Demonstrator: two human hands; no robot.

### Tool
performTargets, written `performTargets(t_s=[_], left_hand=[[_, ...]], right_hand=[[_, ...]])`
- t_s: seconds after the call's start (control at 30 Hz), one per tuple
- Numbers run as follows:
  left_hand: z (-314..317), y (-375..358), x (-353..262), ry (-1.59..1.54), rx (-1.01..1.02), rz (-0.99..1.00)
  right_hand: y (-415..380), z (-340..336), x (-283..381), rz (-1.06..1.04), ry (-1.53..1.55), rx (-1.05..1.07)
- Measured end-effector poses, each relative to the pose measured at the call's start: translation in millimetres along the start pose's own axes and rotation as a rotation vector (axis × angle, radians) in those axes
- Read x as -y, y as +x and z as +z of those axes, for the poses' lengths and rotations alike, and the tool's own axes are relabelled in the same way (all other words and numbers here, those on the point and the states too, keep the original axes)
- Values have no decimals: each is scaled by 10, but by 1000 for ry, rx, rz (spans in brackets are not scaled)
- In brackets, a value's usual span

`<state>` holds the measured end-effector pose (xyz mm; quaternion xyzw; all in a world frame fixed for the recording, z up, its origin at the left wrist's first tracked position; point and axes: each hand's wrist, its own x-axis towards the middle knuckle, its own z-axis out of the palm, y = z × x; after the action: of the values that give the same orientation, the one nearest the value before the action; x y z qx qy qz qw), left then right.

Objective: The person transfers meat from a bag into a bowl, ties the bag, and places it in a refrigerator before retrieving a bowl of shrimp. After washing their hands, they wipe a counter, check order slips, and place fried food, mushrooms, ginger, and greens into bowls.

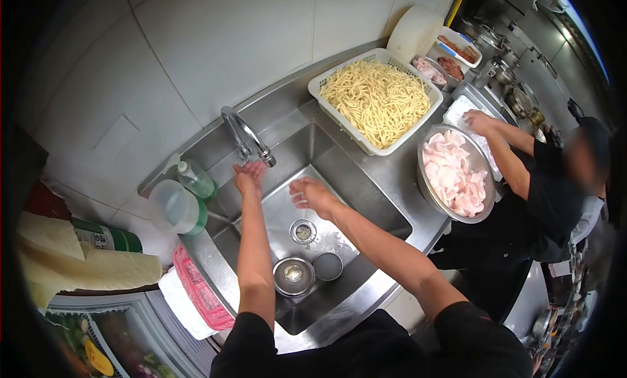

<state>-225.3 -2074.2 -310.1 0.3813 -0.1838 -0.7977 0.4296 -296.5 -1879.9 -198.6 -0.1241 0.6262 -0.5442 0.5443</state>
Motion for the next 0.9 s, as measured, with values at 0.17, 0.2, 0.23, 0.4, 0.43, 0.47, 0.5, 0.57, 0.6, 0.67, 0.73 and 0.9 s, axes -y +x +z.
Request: performTargets(t_s=[0.17, 0.2, 0.23, 0.4, 0.43, 0.47, 0.5, 0.57, 0.6, 0.67, 0.73, 0.9], left_hand=[[-117, -353, 325, -497, 84, -292], [-132, -430, 414, -720, 153, -362], [-80, -580, 456, -831, 189, -403], [297, -1286, 336, -150, 260, -160], [280, -1287, 337, 75, 322, -52], [232, -1239, 339, 77, 332, -62], [158, -1101, 335, 76, 256, -61], [-19, -693, 330, 74, 112, -59], [-90, -485, 334, 76, 43, -63], [-153, -178, 277, 95, -88, -74], [-142, -116, 8, 84, -42, 165], [-77, 165, -352, -113, -128, 37]], right_hand=[[828, 387, -31, -25, 349, 92], [1064, 462, -133, 48, 433, 49], [1196, 514, -193, 121, 518, 2], [1355, 480, -432, -459, -192, -165], [1522, 416, -539, -588, -466, -227], [1338, 462, -498, -487, -185, -156], [1104, 537, -385, -388, 95, -82], [618, 634, -183, -202, -16, -234], [582, 617, -317, -327, -176, -280], [473, 483, -563, -383, -240, -241], [170, 238, -752, -244, -202, -191], [-491, -386, -1432, 47, -589, -381]])
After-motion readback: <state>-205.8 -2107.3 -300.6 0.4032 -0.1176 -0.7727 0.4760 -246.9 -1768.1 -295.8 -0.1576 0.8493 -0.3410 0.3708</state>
